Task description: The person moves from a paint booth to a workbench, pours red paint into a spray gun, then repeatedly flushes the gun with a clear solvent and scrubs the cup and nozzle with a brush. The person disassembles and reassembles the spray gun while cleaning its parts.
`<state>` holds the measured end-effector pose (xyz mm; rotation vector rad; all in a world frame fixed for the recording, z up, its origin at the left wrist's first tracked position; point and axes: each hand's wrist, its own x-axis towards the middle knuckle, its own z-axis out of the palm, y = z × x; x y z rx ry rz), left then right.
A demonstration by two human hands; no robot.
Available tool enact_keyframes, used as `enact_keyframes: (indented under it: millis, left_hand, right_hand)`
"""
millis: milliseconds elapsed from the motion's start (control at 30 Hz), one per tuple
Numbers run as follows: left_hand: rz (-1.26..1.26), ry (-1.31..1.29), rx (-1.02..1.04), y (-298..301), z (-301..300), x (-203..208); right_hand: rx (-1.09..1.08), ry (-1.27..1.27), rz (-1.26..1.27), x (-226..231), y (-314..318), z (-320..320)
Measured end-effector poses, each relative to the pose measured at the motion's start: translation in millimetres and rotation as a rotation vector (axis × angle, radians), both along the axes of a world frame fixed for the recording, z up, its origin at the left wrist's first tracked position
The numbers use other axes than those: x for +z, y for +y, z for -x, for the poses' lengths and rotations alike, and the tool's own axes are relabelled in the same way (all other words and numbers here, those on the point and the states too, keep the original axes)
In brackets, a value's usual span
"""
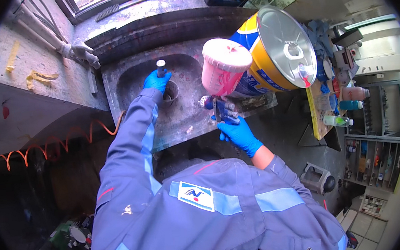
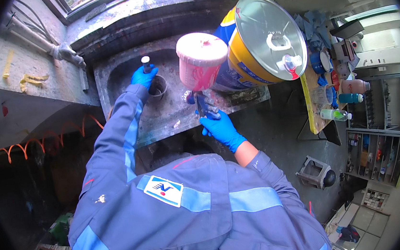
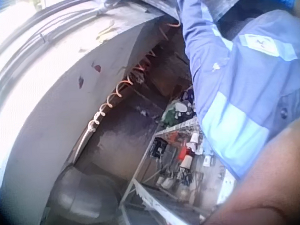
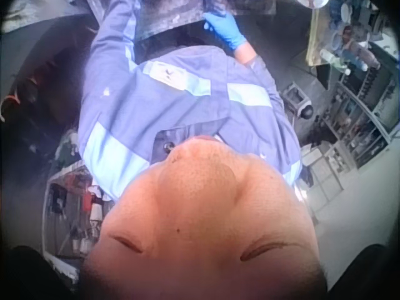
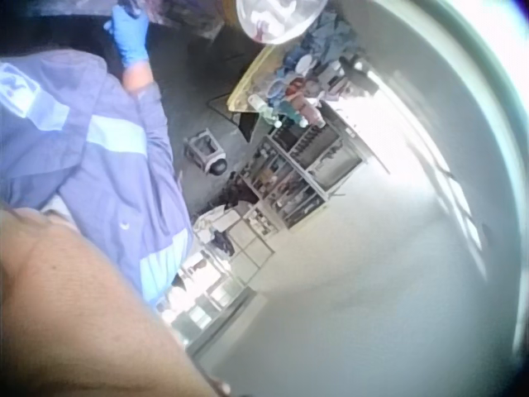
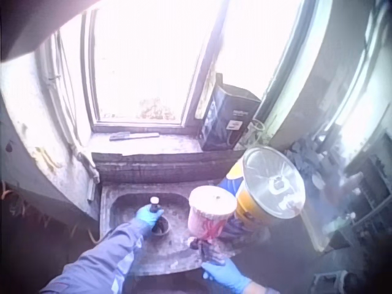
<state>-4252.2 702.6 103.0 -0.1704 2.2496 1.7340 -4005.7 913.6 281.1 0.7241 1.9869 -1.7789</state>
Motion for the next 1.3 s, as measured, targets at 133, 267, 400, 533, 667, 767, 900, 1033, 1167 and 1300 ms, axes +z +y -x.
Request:
enact_keyframes:
  millis: [133,267,400,533,667,767,900,1033,1167,1300]
  left_hand:
    - [-0.527,0.232,0.045,-34,-32,85]
    - [-0.317,0.334,0.262,-94,-27,111]
    - [-0.292,0.277,0.127,-111,-11,53]
    - [-0.335,0.146,0.312,-121,-9,-14]
    - [-0.683,-0.273,0.795,-127,-6,-36]
    - [-0.581,-0.457,0.824,-118,-13,-29]
    - [-0.355,-0.495,0.626,-88,-39,-22]
    - [-0.003,-0.336,0.103,-64,-51,-39]
    - [0.199,-0.402,-0.151,-41,-44,-65]
    - [0.759,-0.093,-0.360,-25,-49,-82]
  right_hand:
    - [-0.016,0.060,0.023,1,4,2]
    - [0.004,0.084,0.038,0,5,8]
    - [0.025,0.085,0.032,-4,3,14]
    - [0.023,0.073,-0.008,-4,1,20]
    - [0.013,0.067,-0.007,-2,-1,21]
    - [-0.009,0.089,0.002,-1,-5,20]
    - [-0.059,0.150,0.040,-4,-14,23]
    - [-0.044,0.196,-0.027,-6,-21,32]
    - [0.001,0.139,0.025,-1,-24,43]
    - [0.079,0.102,0.064,6,-22,56]
